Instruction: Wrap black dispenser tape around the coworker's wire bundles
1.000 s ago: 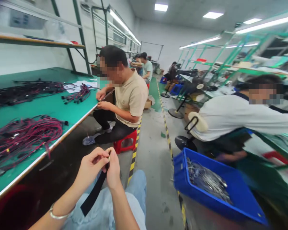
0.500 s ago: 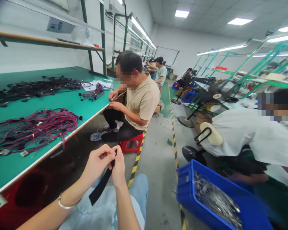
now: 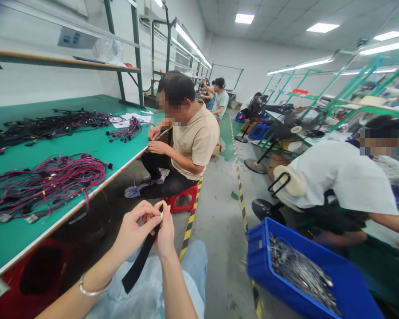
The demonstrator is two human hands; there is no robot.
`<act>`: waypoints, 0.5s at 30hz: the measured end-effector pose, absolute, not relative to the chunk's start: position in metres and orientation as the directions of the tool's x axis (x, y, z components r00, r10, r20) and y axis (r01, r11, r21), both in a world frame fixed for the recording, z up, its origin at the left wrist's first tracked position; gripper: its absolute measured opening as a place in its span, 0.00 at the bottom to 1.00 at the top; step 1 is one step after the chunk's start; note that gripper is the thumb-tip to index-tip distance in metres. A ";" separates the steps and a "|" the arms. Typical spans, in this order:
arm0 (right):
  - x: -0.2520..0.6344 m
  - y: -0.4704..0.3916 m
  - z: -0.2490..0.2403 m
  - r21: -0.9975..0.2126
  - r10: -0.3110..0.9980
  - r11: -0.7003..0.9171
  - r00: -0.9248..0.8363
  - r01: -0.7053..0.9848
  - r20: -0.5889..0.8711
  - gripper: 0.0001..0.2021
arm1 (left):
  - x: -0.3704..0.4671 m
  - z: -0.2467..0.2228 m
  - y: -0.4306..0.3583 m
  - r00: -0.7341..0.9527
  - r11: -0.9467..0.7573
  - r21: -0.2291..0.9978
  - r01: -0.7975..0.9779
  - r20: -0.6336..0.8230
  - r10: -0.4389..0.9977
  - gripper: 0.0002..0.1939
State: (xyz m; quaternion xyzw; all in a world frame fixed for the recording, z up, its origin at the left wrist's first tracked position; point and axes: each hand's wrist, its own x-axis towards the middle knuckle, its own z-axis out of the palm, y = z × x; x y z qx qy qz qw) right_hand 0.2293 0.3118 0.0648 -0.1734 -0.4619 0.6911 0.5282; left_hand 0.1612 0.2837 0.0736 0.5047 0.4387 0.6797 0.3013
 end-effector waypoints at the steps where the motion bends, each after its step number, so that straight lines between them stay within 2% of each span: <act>1: 0.229 0.312 0.063 -0.816 0.888 -0.017 -0.383 -0.578 0.253 0.23 | 0.160 0.073 0.284 -0.309 -0.455 0.885 0.097 0.461 0.832 0.05; 4: 0.230 0.313 0.056 -0.830 0.869 0.052 -0.384 -0.555 0.311 0.24 | 0.154 0.069 0.283 -0.310 -0.485 0.810 0.329 0.578 0.755 0.05; 6: 0.232 0.314 0.053 -0.865 0.851 0.126 -0.395 -0.486 0.346 0.24 | 0.150 0.066 0.282 -0.302 -0.476 0.771 0.423 0.615 0.728 0.05; 10: 0.236 0.318 0.051 -0.916 0.839 0.243 -0.405 -0.320 0.365 0.30 | 0.144 0.057 0.283 -0.262 -0.478 0.767 0.429 0.612 0.746 0.07; 15: 0.235 0.324 0.042 -0.900 0.861 0.405 -0.265 -0.160 0.434 0.24 | 0.135 0.036 0.297 -0.190 -0.460 0.821 0.336 0.538 0.821 0.10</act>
